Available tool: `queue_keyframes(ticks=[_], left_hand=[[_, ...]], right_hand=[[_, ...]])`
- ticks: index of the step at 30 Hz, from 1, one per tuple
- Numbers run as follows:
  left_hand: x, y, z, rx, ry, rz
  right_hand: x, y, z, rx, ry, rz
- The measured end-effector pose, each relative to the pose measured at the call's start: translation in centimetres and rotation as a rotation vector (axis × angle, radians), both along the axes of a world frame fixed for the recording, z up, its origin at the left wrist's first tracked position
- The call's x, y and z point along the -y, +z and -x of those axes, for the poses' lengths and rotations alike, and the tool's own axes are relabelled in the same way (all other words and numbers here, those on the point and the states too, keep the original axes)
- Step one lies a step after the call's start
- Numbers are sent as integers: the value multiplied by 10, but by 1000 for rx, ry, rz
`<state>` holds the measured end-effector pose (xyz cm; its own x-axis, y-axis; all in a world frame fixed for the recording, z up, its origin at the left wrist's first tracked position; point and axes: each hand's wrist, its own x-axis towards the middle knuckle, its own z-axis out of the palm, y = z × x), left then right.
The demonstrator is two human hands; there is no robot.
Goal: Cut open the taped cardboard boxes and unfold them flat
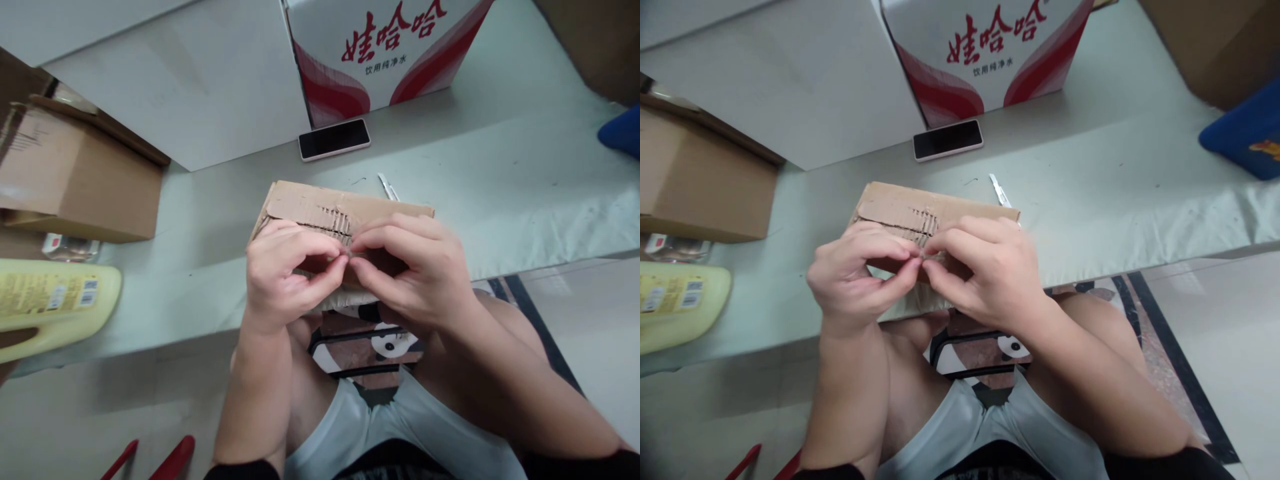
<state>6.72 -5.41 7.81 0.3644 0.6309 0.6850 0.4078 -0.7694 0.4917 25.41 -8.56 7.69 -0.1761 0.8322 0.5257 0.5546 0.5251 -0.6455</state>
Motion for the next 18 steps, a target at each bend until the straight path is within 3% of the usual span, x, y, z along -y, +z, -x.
queue_keyframes(ticks=[18], left_hand=[[0,4,0,-52,-10,25]], right_hand=[[2,0,1,-38,-31,-26]])
